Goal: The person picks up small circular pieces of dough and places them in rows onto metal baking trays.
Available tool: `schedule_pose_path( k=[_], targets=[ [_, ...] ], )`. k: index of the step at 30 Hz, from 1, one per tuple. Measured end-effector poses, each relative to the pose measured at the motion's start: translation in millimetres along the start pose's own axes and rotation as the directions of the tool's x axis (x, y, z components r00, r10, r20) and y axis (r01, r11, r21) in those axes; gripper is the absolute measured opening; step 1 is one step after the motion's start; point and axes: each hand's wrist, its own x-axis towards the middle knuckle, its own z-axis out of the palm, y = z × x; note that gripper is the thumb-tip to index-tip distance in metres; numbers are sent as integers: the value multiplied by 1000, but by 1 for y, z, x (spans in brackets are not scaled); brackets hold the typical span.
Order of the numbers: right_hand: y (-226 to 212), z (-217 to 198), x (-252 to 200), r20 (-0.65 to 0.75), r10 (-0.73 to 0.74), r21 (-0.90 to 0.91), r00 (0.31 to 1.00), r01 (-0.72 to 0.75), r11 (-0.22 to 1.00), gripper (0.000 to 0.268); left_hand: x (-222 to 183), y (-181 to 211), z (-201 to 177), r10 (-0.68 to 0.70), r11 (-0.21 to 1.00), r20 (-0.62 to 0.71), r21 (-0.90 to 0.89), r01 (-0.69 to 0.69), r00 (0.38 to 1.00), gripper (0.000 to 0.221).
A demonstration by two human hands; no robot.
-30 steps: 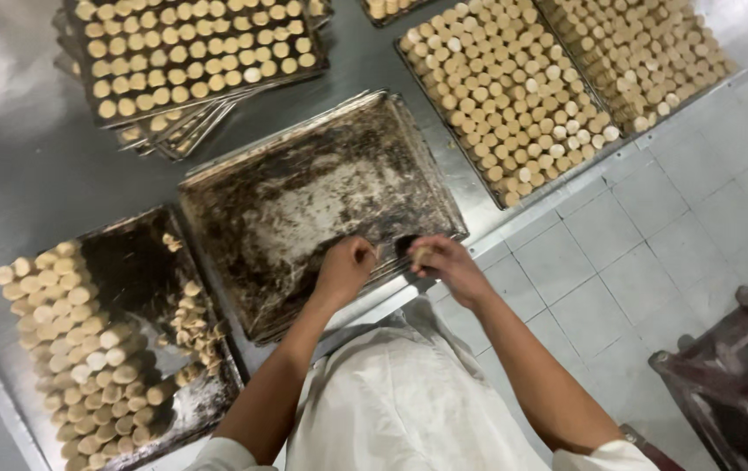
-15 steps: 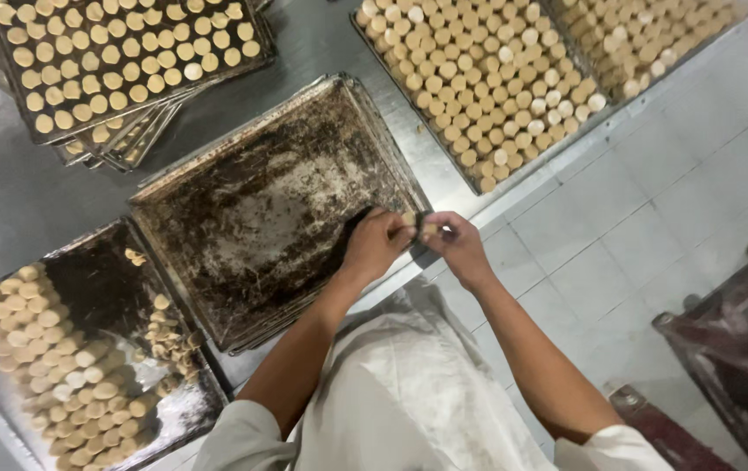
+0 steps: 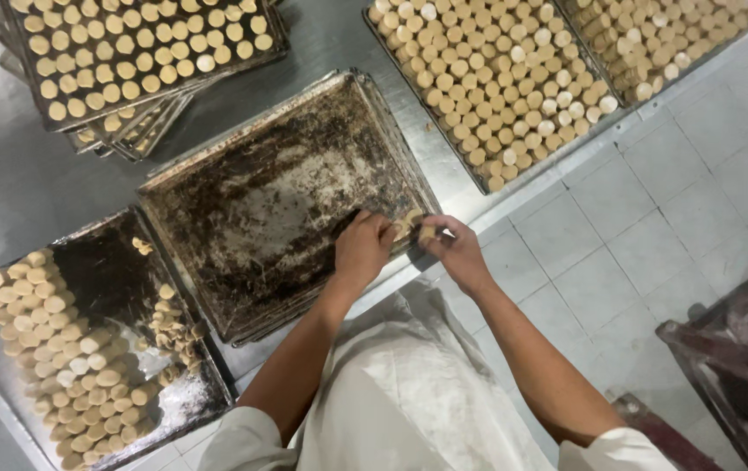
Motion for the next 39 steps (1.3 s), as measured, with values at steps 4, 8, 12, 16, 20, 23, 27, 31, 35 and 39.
schedule_pose_path(
  k=[4,8,12,16,20,23,27,31,35,39],
  targets=[
    [2,15,-6,86,-24,9,996,23,1000,31,-9,-5,2,174,923,45,-354,-147,984,15],
    [6,25,-7,83,45,38,996,-48,998,29,-8,-19,-1,187,930,44,-330,-162,981,13],
    [7,34,-11,68,23,28,997,-25,999,33,-16,-30,-11,118,989,-116,100,-106,986,8],
    [4,44,-13,99,38,-16,994,-36,999,30,-27,-32,-16,50,971,42,-235,-39,998,20],
    [8,54,-12,194,13,105,981,-34,994,27,-30,-41,-19,149,915,15,-382,-132,989,14],
    [15,55,-11,139,22,62,990,-31,998,25,-30,-53,-23,106,950,-36,-292,-112,994,14],
    [20,52,-13,48,-76,83,996,72,994,32,-32,-64,-20,103,953,-34,-284,-108,994,15],
    [18,50,-14,38,-5,110,999,0,994,34,-26,-70,-11,33,933,-42,-357,-46,999,12],
    [15,57,-16,89,65,224,994,-84,971,31,-23,-75,-13,-150,700,142,-683,206,978,11],
    [10,65,-18,203,82,215,976,-126,969,34,-28,-66,-18,49,819,38,-574,-18,998,13]
  ],
)
